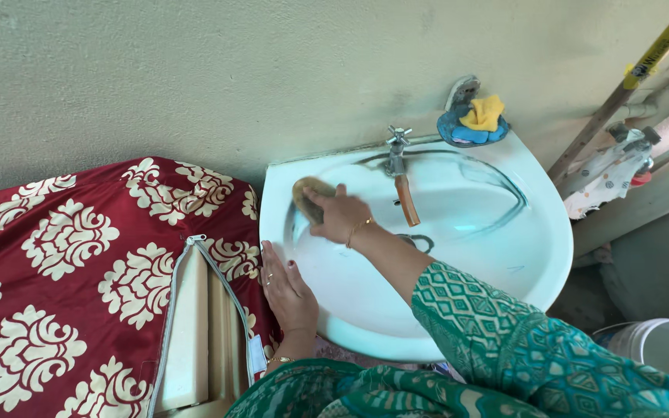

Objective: The person scrubs the interior and exterior surfaces of a white pedestal sink using a blue sponge and a brush, including the faucet and the surrounding wall area.

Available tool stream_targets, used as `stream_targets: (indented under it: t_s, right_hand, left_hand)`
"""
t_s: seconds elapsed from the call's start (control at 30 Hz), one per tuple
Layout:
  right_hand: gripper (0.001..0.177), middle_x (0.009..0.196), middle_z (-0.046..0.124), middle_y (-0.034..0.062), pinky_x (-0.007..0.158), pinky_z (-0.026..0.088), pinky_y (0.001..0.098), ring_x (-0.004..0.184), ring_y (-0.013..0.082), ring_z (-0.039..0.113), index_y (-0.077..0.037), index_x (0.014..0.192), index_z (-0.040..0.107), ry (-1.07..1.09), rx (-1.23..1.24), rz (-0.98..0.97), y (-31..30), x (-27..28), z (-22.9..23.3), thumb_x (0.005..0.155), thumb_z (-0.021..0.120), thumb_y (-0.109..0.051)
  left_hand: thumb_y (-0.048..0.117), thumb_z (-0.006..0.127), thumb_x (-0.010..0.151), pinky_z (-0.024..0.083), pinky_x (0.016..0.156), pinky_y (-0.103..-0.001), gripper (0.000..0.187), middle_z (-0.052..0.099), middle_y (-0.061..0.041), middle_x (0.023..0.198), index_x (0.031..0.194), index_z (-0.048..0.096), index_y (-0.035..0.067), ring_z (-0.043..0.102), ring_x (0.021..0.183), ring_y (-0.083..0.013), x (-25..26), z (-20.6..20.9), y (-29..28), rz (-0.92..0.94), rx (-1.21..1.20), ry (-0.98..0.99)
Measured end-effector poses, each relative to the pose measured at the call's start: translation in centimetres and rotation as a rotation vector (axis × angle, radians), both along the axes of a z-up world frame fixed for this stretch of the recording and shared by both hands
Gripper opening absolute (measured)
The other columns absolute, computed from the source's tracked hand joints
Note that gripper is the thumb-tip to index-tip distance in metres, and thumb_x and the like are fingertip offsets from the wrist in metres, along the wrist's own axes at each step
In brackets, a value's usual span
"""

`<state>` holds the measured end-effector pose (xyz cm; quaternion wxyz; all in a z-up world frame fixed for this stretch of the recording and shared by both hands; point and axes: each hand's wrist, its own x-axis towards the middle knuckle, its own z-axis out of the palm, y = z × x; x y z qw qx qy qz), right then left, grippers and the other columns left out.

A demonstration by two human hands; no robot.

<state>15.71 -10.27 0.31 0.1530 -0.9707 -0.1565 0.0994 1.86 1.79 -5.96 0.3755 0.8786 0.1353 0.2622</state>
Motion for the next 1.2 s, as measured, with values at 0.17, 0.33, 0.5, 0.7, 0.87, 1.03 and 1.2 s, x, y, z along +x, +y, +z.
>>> stream_targets:
  t_s: [0.17,0.33,0.5,0.7,0.87,1.03,1.2]
  right_hand:
    - [0.095,0.138,0.047,0.0324,0.09,0.058,0.0484,0.101,0.0465,0.067,-0.052,0.159,0.024,0.16,0.022,0.159,0.3,-8.2,-1.7,0.076,0.071,-0.053]
    - [0.091,0.117,0.074,0.0202,0.088,0.058,0.0447,0.1,0.0366,0.074,-0.047,0.157,0.032,0.546,-0.084,0.132,-7.0,-11.2,-2.8,0.07,0.061,-0.054]
    - [0.05,0.126,0.074,-0.0012,0.096,0.058,0.042,0.114,0.025,0.071,-0.035,0.123,0.073,0.373,-0.475,-0.206,-19.1,-12.2,-4.8,0.077,0.063,-0.051]
    - [0.054,0.125,0.068,0.013,0.093,0.058,0.0441,0.115,0.0313,0.068,-0.009,0.118,0.071,0.227,-0.465,-0.148,-18.5,-11.8,-6.8,0.082,0.075,-0.049]
    - [0.073,0.122,0.066,0.0269,0.103,0.049,0.0487,0.115,0.0454,0.064,-0.029,0.149,0.052,0.361,0.078,-0.068,-7.4,-13.3,-7.9,0.084,0.056,-0.063]
    - [0.073,0.126,0.069,0.0159,0.1,0.052,0.0466,0.115,0.0373,0.068,-0.042,0.148,0.051,0.6,-0.078,0.05,-12.7,-11.6,-6.5,0.078,0.058,-0.063]
    - [0.064,0.145,0.052,0.0126,0.09,0.055,0.0457,0.125,0.0295,0.059,-0.034,0.147,0.052,0.263,-0.588,-0.226,-27.1,-7.7,-7.3,0.086,0.066,-0.047]
  left_hand:
    - [0.031,0.031,0.107,0.027,0.124,-0.044,0.058,0.044,-0.015,0.161,0.157,0.038,0.003,0.037,0.151,-0.032,0.0,-0.2,0.4,-0.014,-0.118,-0.069]
    - [0.032,0.032,0.107,0.028,0.121,-0.044,0.058,0.044,-0.017,0.159,0.157,0.037,0.002,0.035,0.149,-0.0321,-0.1,0.1,0.1,-0.002,-0.102,0.007]
    - [0.037,0.041,0.104,0.025,0.12,-0.051,0.064,0.037,-0.018,0.162,0.155,0.034,-0.002,0.029,0.152,-0.0306,0.5,0.7,0.1,-0.006,0.262,0.237]
    - [0.045,0.043,0.102,0.024,0.12,-0.052,0.073,0.029,-0.018,0.164,0.156,0.029,-0.002,0.023,0.153,-0.0292,0.4,1.2,-0.5,0.001,0.443,0.347]
    - [0.046,0.044,0.101,0.025,0.12,-0.057,0.069,0.026,-0.012,0.168,0.155,0.034,0.005,0.019,0.156,-0.0272,-1.2,0.1,-2.4,0.075,0.4,0.4]
    - [0.042,0.042,0.102,0.028,0.115,-0.062,0.062,0.018,-0.007,0.172,0.155,0.038,0.01,0.013,0.158,-0.0281,-1.7,0.3,-4.1,0.14,0.235,0.459]
    - [0.048,0.045,0.1,0.034,0.109,-0.066,0.072,0.013,-0.008,0.172,0.158,0.034,0.007,0.01,0.158,-0.0309,-1.5,1.9,-5.5,0.198,0.414,0.611]
